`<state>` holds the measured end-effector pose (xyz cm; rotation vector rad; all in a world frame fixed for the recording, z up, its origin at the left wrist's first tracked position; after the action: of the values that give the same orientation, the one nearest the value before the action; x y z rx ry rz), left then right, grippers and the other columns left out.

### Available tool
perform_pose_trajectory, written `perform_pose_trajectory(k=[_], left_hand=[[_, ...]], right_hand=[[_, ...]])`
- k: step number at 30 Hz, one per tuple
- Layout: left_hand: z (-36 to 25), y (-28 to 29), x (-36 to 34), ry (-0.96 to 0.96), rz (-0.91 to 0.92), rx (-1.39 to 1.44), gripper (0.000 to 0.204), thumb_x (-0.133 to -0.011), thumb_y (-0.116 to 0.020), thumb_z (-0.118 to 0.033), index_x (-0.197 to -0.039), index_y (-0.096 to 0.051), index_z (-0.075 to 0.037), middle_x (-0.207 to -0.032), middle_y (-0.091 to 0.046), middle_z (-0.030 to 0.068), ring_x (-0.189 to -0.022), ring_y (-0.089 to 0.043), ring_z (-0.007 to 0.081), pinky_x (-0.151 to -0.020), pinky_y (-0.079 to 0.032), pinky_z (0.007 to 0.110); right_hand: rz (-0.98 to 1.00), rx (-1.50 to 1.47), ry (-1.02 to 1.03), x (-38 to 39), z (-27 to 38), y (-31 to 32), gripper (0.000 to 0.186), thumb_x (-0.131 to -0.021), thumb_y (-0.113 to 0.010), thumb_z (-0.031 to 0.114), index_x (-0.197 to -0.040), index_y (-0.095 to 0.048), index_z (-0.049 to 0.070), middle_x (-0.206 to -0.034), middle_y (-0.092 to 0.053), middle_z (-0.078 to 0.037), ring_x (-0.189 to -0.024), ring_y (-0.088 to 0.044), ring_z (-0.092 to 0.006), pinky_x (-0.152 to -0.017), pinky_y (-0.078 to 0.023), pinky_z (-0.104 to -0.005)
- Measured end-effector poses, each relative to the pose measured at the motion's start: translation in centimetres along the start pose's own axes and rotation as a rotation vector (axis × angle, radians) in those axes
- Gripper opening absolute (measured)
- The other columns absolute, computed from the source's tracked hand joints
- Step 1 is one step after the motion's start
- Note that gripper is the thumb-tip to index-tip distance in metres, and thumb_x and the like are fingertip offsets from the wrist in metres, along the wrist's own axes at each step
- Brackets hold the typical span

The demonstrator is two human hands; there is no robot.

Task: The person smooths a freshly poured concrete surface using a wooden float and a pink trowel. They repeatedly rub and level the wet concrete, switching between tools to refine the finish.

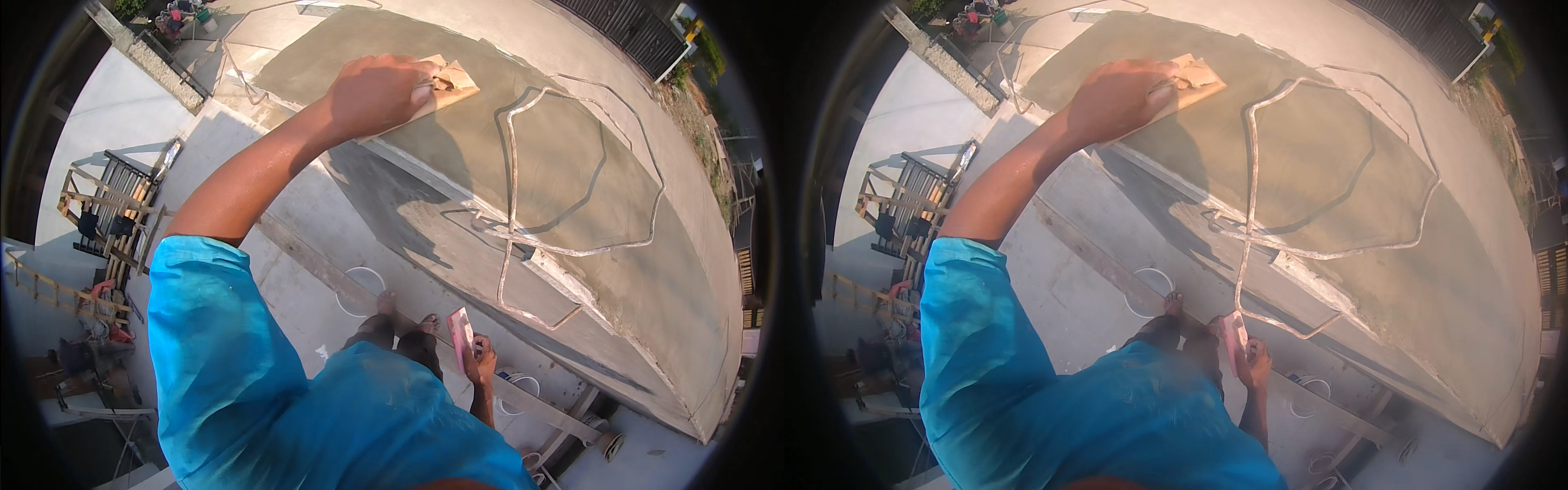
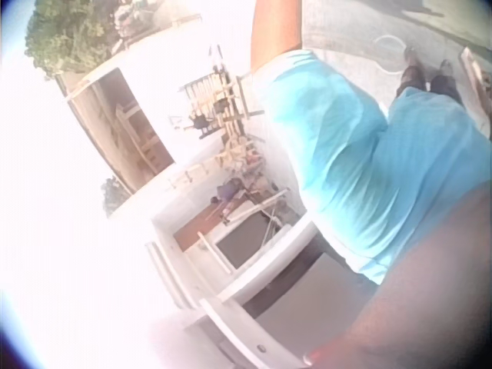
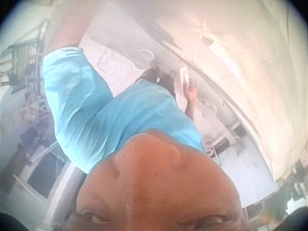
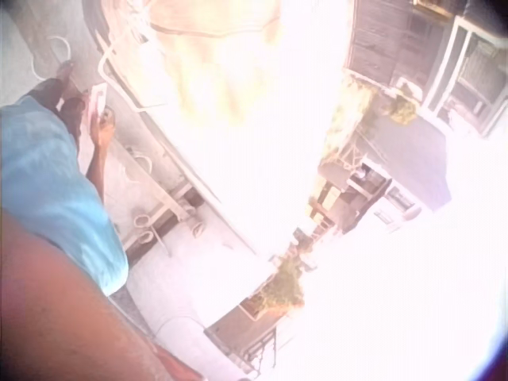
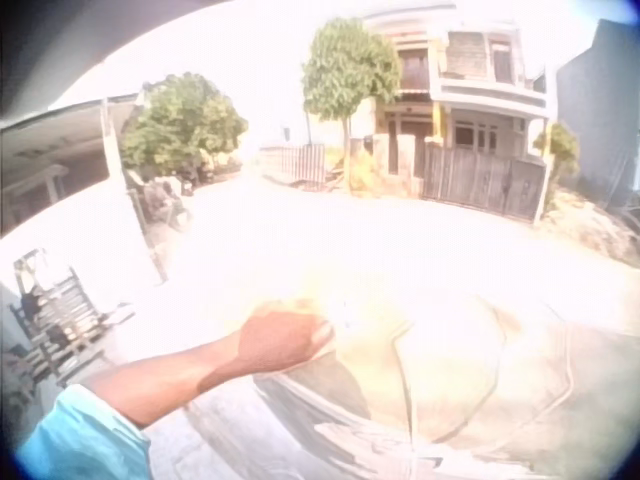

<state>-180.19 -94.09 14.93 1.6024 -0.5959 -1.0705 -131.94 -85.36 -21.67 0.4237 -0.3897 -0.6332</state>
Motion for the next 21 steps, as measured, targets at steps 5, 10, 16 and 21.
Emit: perform_pose_trajectory(k=[5,10,16,21], left_hand=[[8.7,0.4,0.0,0.344,0.054,-0.079,0.035,-0.097,-0.049,-0.029,-0.122,-0.064,-0.008,-0.101,-0.07,0.0187,-0.096,-0.067,0.0388,-0.084,-0.052,0.05],[5.7,-0.4,-1.9,0.163,-0.049,-0.123,0.038,-0.098,-0.05,-0.032,-0.127,-0.061,-0.01,-0.102,-0.071,0.0187,-0.096,-0.068,0.0364,-0.082,-0.053,0.049],[8.9,0.6,-1.5,0.383,0.11,-0.12,0.036,-0.096,-0.049,-0.028,-0.12,-0.065,-0.006,-0.106,-0.07,0.0206,-0.1,-0.067,0.036,-0.084,-0.053,0.048],[8.8,-1.8,-6.2,0.278,0.067,-0.174,0.036,-0.098,-0.051,-0.03,-0.118,-0.065,-0.003,-0.094,-0.071,0.0198,-0.089,-0.068,0.0401,-0.079,-0.053,0.051]], right_hand=[[-0.02,0.052,0.002,1.7,-3.0,0.0,0.031,-0.086,-0.07,0.027,-0.102,-0.059,0.002,-0.107,-0.07,-0.015,-0.091,-0.069,-0.0272,-0.077,-0.056,-0.0395],[0.016,0.018,0.001,1.1,-3.0,-0.1,0.033,-0.087,-0.069,0.029,-0.101,-0.06,0.001,-0.101,-0.07,-0.017,-0.089,-0.069,-0.0309,-0.077,-0.056,-0.041],[-0.081,0.124,-0.058,2.7,-6.2,-0.6,0.032,-0.088,-0.07,0.03,-0.097,-0.061,0.001,-0.095,-0.069,-0.019,-0.085,-0.069,-0.0311,-0.077,-0.056,-0.0417],[-0.018,0.102,0.013,2.9,-3.6,0.2,0.025,-0.09,-0.069,0.026,-0.099,-0.065,0.004,-0.094,-0.069,-0.018,-0.087,-0.069,-0.035,-0.076,-0.054,-0.0441]])
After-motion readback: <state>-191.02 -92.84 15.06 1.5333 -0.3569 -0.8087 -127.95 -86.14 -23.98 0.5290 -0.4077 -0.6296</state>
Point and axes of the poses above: each hand's wrist, its own x-axis away from the middle knuckle, its own y-axis out of the back of the hand, z = x × y, the point moved 2 cm from there along -x, towards the middle knuckle
